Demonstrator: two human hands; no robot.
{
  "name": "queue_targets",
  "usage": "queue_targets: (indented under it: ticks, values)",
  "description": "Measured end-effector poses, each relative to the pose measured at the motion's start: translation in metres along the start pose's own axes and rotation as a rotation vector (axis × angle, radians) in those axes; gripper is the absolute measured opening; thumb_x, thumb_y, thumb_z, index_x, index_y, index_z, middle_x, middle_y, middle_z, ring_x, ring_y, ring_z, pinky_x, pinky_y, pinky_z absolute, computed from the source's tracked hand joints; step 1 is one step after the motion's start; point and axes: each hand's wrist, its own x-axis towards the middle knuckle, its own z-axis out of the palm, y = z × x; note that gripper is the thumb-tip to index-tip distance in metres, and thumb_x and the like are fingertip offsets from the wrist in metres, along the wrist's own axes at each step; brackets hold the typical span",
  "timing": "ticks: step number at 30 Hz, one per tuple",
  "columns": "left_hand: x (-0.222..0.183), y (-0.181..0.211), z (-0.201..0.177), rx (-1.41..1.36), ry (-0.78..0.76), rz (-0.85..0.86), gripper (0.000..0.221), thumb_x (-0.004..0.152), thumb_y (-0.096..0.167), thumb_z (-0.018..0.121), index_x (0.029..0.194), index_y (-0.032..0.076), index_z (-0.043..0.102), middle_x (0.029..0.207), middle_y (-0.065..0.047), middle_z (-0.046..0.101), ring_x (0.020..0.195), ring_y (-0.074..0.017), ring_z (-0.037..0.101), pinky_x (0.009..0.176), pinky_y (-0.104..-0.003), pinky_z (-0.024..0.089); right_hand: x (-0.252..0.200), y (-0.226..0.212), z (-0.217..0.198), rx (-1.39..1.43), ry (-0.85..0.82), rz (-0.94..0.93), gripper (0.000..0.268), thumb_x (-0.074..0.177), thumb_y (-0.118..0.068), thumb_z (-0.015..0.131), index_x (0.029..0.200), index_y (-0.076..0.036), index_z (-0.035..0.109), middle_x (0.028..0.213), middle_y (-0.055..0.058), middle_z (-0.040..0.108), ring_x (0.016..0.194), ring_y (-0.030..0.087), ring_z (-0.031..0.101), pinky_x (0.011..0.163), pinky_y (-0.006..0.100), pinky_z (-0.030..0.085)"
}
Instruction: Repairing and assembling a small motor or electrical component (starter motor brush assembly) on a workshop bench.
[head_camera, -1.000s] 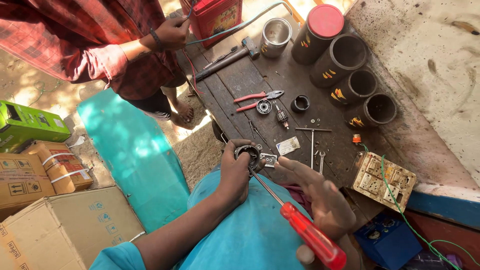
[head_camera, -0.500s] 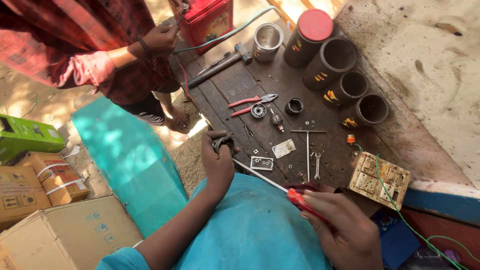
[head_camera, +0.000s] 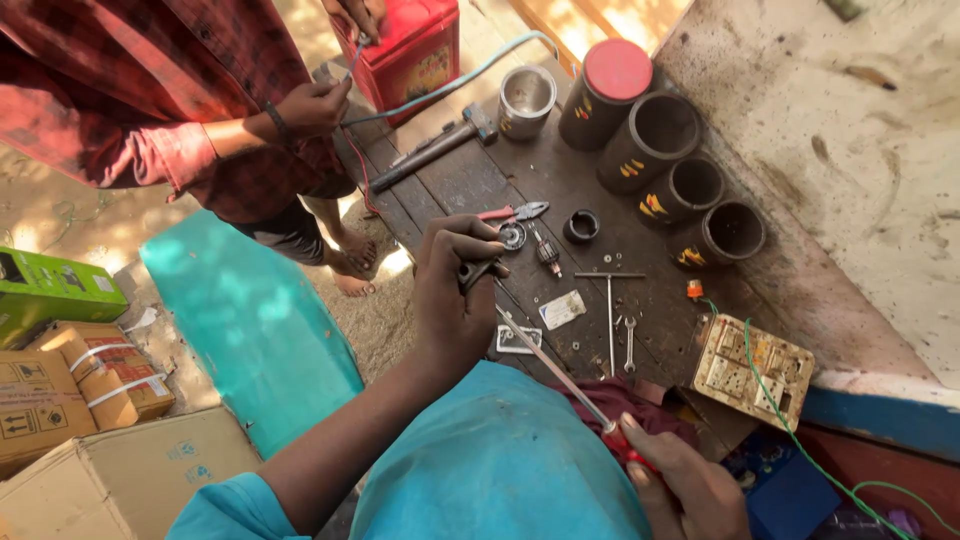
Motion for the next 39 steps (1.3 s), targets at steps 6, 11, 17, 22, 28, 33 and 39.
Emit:
queue_targets:
  ticks: [6, 11, 17, 22, 28, 33, 39]
  values:
    - [0.016, 0.007, 0.005, -0.120, -0.051, 0.082, 0.033, 0.085, -0.021, 0.045, 0.107, 0.000, 0.056, 0.120, -0.013, 0.054, 0.093, -0.0156, 0.065, 0.085, -0.029, 0.060, -0.057, 0.086, 0.024, 0.809, -0.045, 0.509, 0.048, 0.100, -0.021, 0.067, 0.141, 0.005, 0.065, 0.085, 0.012, 0.069, 0.064, 0.014, 0.057, 0.061, 0.027, 0.046]
    - [0.025, 0.012, 0.018, -0.042, -0.074, 0.168, 0.034, 0.080, -0.020, 0.048, 0.104, 0.002, 0.056, 0.118, -0.013, 0.055, 0.099, -0.0217, 0.064, 0.085, -0.032, 0.058, -0.034, 0.056, 0.037, 0.681, -0.131, 0.304, 0.051, 0.102, -0.028, 0.062, 0.141, 0.004, 0.059, 0.093, 0.012, 0.073, 0.081, 0.014, 0.067, 0.077, 0.028, 0.053]
    - [0.047, 0.030, 0.029, -0.004, -0.121, 0.267, 0.028, 0.084, -0.016, 0.059, 0.103, 0.005, 0.058, 0.116, -0.012, 0.058, 0.104, -0.0250, 0.066, 0.087, -0.034, 0.055, -0.055, 0.102, 0.034, 0.514, -0.166, 0.404, 0.051, 0.102, -0.029, 0.053, 0.143, 0.001, 0.056, 0.113, 0.015, 0.078, 0.099, 0.019, 0.076, 0.092, 0.034, 0.058]
    - [0.060, 0.038, 0.030, -0.142, -0.233, 0.294, 0.025, 0.090, -0.014, 0.059, 0.104, 0.006, 0.059, 0.119, -0.012, 0.057, 0.109, -0.0243, 0.067, 0.093, -0.034, 0.056, -0.052, 0.119, 0.019, 0.640, -0.353, 0.235, 0.053, 0.107, -0.025, 0.044, 0.149, 0.007, 0.046, 0.124, 0.021, 0.072, 0.109, 0.024, 0.073, 0.100, 0.038, 0.051]
    - [0.070, 0.043, 0.030, -0.208, -0.343, 0.365, 0.024, 0.093, -0.013, 0.058, 0.106, 0.007, 0.059, 0.120, -0.010, 0.057, 0.105, -0.0209, 0.064, 0.092, -0.032, 0.055, -0.096, 0.175, 0.054, 1.316, -0.240, 0.518, 0.057, 0.107, -0.019, 0.047, 0.152, 0.016, 0.039, 0.083, 0.016, 0.068, 0.069, 0.017, 0.061, 0.068, 0.035, 0.051]
    - [0.070, 0.042, 0.034, -0.187, -0.358, 0.372, 0.030, 0.088, -0.014, 0.056, 0.109, 0.007, 0.058, 0.122, -0.011, 0.056, 0.110, -0.0218, 0.063, 0.096, -0.032, 0.054, -0.059, 0.122, 0.050, 1.568, -0.244, 0.378, 0.059, 0.104, -0.025, 0.051, 0.149, 0.008, 0.032, 0.084, 0.019, 0.063, 0.070, 0.020, 0.058, 0.068, 0.037, 0.051]
    - [0.062, 0.042, 0.030, -0.560, -0.242, 0.209, 0.032, 0.101, 0.025, 0.064, 0.121, 0.002, 0.055, 0.122, -0.013, 0.054, 0.107, -0.0172, 0.058, 0.097, -0.030, 0.056, -0.082, 0.115, 0.037, 0.936, -0.124, 0.468, 0.053, 0.091, -0.001, 0.072, 0.138, 0.006, 0.048, 0.108, 0.026, 0.068, 0.100, 0.030, 0.070, 0.091, 0.044, 0.057]
